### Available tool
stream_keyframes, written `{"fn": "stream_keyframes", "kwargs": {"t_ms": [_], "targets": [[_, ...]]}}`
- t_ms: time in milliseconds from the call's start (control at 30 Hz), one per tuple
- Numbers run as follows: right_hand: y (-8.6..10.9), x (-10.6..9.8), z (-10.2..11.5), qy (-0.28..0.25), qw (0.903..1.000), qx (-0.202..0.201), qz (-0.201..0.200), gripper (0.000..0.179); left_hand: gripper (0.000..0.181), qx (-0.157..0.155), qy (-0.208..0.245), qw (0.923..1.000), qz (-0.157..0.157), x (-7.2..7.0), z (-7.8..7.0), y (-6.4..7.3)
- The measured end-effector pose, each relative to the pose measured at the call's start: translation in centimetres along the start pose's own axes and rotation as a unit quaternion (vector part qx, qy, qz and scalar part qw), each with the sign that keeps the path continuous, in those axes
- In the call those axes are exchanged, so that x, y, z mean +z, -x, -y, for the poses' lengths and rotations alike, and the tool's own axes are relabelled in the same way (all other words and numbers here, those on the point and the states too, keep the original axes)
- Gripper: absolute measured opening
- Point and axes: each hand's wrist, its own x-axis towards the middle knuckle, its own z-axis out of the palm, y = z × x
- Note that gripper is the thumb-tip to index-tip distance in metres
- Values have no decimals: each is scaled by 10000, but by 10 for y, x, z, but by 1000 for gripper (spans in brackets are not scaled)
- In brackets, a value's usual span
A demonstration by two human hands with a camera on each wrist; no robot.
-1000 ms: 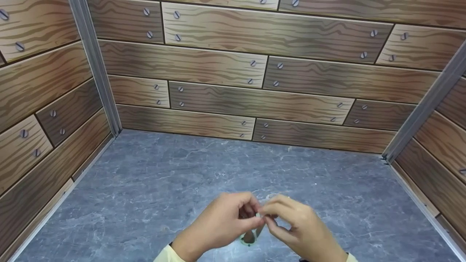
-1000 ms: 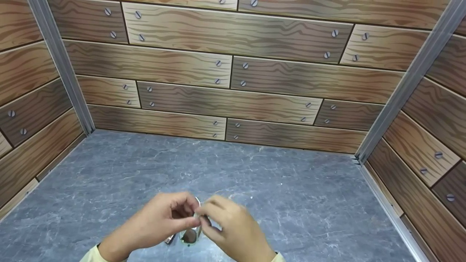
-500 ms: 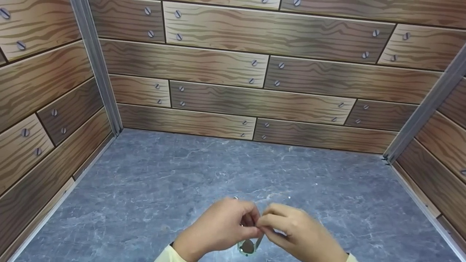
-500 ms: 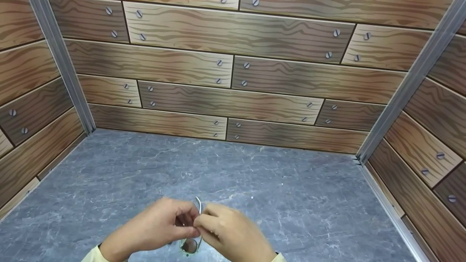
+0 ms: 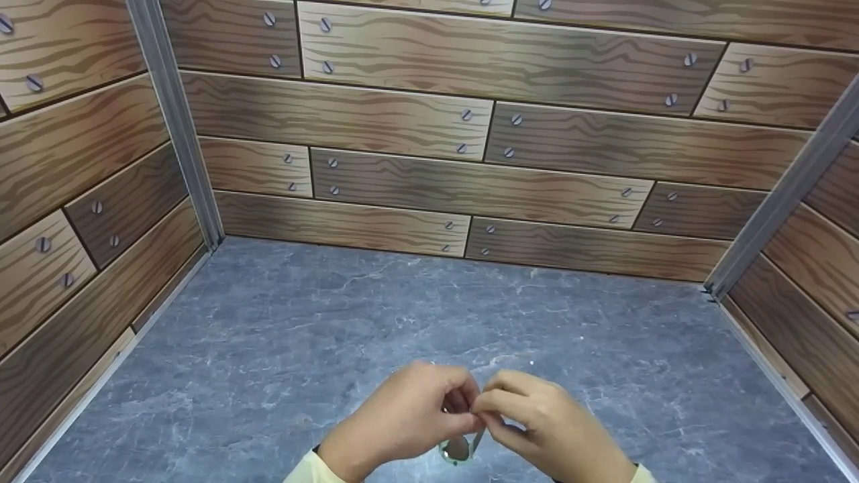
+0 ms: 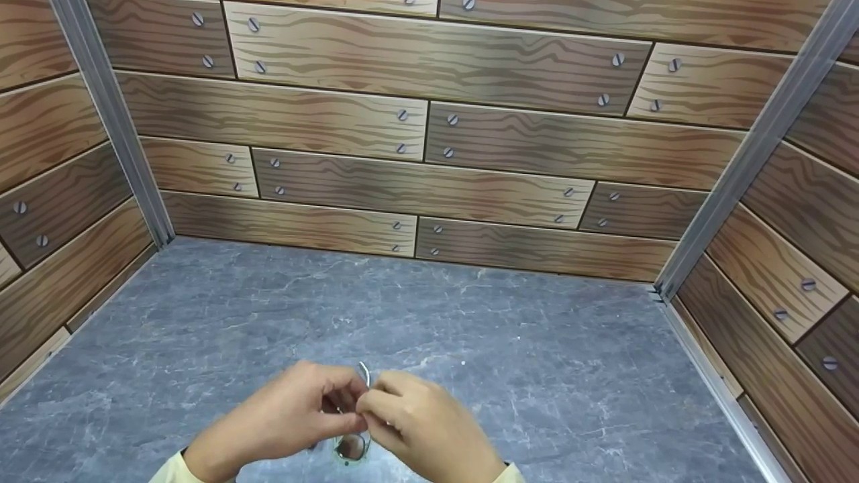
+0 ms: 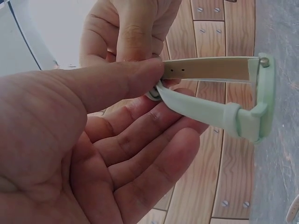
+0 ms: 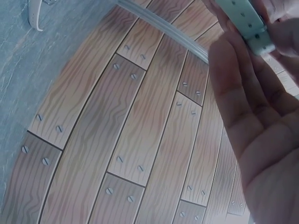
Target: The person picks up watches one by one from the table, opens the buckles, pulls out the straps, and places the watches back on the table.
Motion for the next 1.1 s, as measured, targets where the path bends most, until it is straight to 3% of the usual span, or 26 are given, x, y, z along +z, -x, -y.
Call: {"fn": "stream_keyframes", "kwargs": {"t_ms": [267,400,500,667,767,933,1100], "targets": [[-4,2,-2,-499,9965,124,-660,38,7,130,689,9975,-69,-4,0,1],[-5,4,-2,-752,9896,569,-1087,36,7,115,907,9957,-126,-5,0,-1],[-6,5,1,-1010,9796,1148,-1301,32,7,61,987,9949,-206,-4,0,-2],[-8,3,9,-1786,9523,2171,-1183,14,6,62,1081,9933,-407,-3,0,-2],[-8,0,11,-2079,9398,2520,-1002,10,6,151,1155,9918,-521,-3,-1,-2],[-7,-4,9,-2101,9404,2623,-526,15,9,408,1112,9894,-839,0,-1,-2],[-5,-4,6,-1919,9492,2459,-411,13,8,353,1073,9899,-855,-1,-2,-2]]}}
